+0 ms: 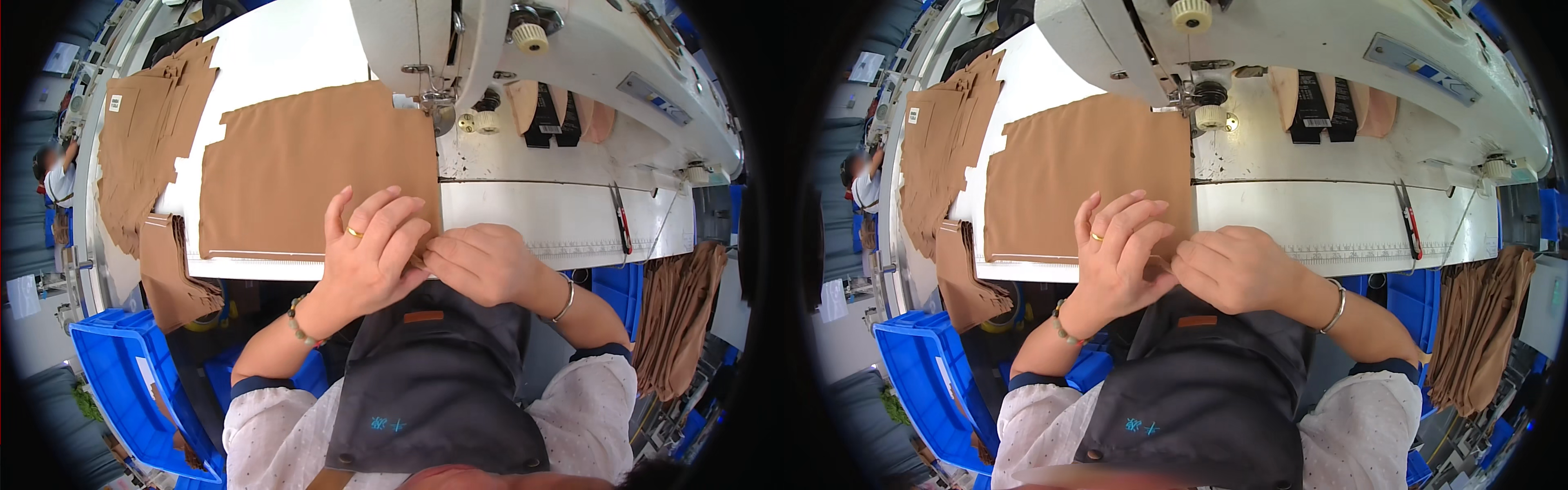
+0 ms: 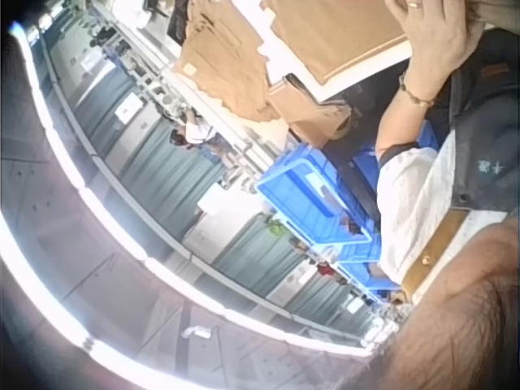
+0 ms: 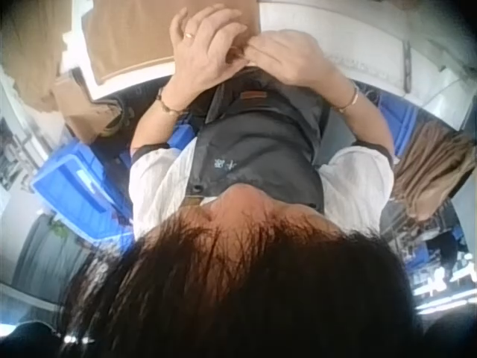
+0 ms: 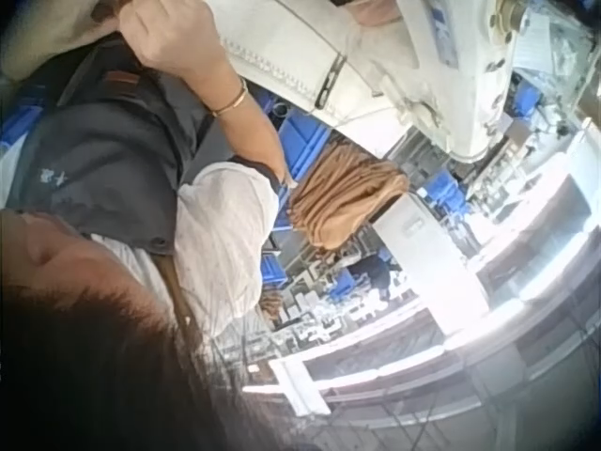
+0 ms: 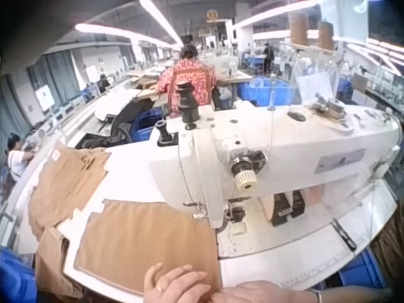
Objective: Sewing and attaching labels to bag components using an industrial sewing machine.
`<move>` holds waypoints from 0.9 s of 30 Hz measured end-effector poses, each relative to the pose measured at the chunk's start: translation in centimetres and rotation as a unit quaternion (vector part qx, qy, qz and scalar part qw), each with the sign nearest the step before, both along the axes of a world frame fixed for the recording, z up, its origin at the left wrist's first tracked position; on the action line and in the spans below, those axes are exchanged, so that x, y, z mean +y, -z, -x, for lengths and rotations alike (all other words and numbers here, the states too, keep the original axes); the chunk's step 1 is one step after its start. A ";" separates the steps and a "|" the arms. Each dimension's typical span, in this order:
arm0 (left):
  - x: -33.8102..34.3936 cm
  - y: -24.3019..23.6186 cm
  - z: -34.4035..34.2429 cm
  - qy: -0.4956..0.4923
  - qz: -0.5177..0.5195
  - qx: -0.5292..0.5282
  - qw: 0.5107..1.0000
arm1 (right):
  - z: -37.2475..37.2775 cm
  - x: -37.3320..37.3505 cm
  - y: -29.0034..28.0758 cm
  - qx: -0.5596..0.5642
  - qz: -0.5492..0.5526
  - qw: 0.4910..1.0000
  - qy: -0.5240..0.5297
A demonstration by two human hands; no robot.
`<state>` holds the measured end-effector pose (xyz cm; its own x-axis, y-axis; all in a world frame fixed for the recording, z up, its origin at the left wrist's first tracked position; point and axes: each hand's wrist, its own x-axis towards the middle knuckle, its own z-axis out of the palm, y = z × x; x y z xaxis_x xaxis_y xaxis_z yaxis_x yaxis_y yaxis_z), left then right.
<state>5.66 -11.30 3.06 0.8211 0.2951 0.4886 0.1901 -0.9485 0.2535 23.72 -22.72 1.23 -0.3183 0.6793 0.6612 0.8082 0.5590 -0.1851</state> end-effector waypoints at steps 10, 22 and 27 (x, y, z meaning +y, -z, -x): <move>0.5 0.5 1.7 0.052 -0.120 -0.059 0.990 | 0.3 -0.9 0.5 -0.005 -0.046 0.998 0.053; 0.9 -0.2 1.5 0.105 -0.031 -0.007 0.994 | 0.1 -1.2 0.2 -0.100 -0.073 0.991 0.044; 1.7 0.2 1.2 0.155 0.034 0.032 0.987 | -0.3 -1.0 0.8 -0.104 -0.017 0.994 0.015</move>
